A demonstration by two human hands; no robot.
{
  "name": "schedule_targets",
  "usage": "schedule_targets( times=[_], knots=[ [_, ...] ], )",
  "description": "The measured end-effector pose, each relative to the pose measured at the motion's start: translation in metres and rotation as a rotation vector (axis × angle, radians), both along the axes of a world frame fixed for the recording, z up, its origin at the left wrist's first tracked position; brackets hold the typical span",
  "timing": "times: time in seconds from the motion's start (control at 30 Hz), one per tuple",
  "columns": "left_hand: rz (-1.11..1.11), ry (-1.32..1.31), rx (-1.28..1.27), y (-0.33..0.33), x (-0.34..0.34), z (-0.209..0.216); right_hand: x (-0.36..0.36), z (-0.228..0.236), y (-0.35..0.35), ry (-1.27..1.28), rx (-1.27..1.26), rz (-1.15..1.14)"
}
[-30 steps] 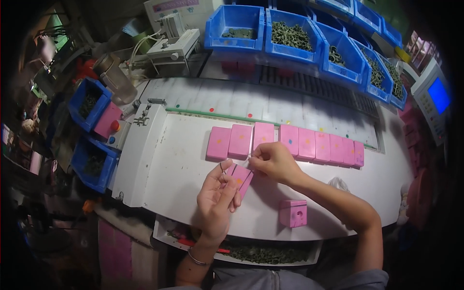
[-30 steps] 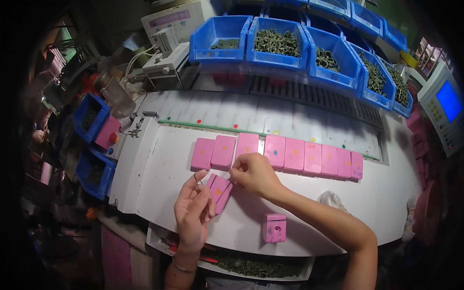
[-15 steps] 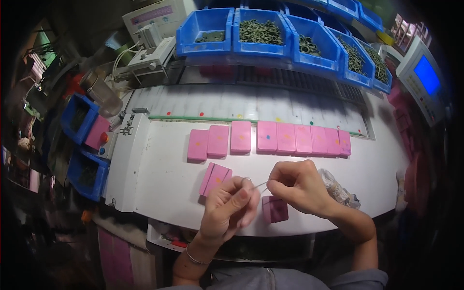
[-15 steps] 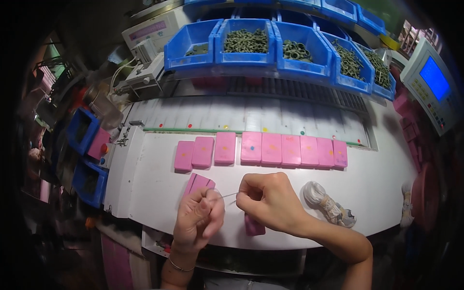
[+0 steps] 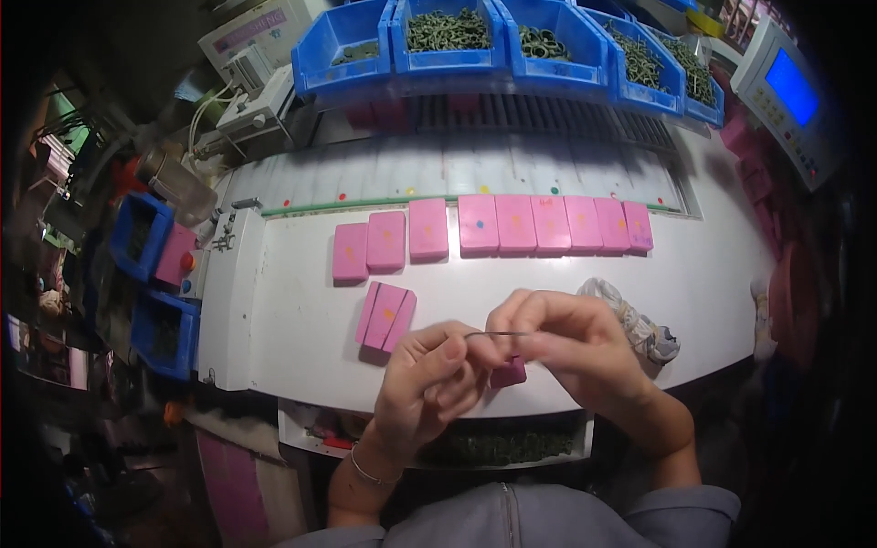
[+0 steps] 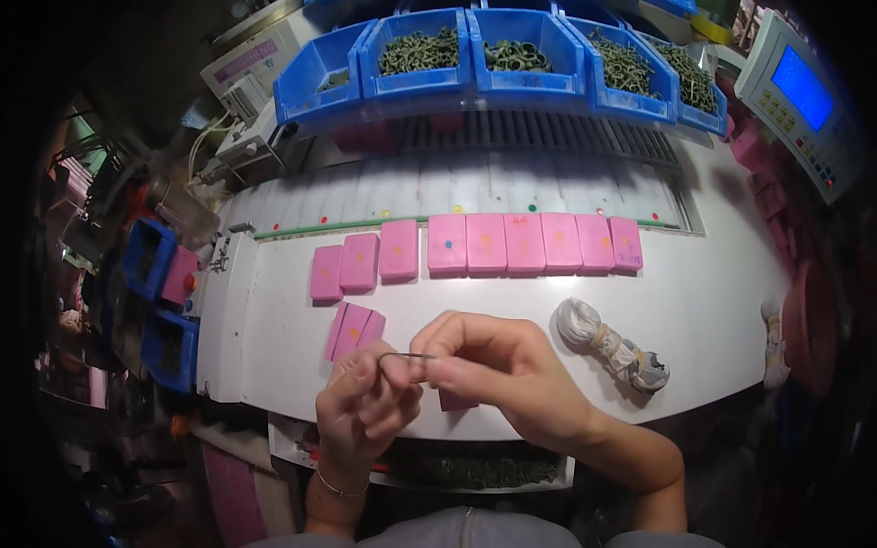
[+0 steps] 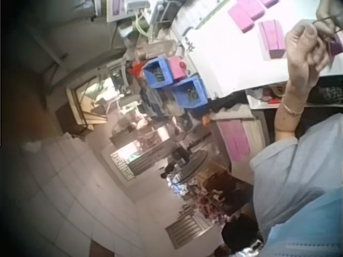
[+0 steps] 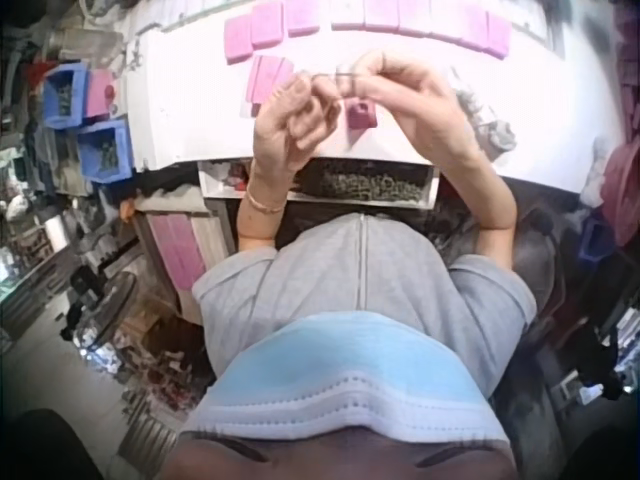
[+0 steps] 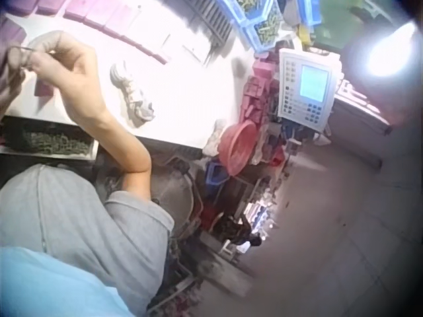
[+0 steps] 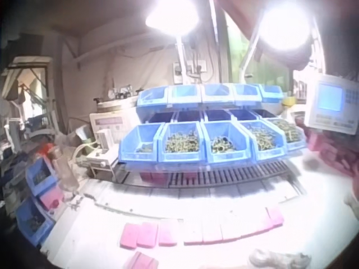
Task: The person assembles items by opening pink rectangular molds, inserting green and yellow components, and securing them with rubber bands before placing the finished units on a tray.
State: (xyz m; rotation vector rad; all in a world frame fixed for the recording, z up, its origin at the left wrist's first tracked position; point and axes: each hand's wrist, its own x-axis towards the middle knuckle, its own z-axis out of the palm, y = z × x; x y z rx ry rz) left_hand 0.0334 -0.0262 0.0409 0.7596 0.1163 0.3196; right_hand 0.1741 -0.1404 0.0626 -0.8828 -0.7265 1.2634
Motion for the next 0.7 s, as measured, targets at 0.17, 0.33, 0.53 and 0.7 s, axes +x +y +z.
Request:
schedule_targets(
  times=[0.17,0.33,0.53,0.7],
  knots=[
    [-0.211,0.206,-0.256,-0.018,-0.007,0.003,-0.021,0.015,-0.007,-0.107,0.200,-0.277],
    [-0.298,0.037,-0.786,-0.046,-0.016,0.004,-0.015,-0.003,-0.010,-0.880,0.359,-0.392],
    [0.228,0.243,0.182,-0.028,-0.018,-0.024,-0.007,-0.035,-0.034,-0.275,0.108,-0.435],
    [-0.082,0.170,0.843,0.016,0.001,-0.053,-0.002,-0.049,-0.052,-0.282,-0.071,-0.428]
  ],
)
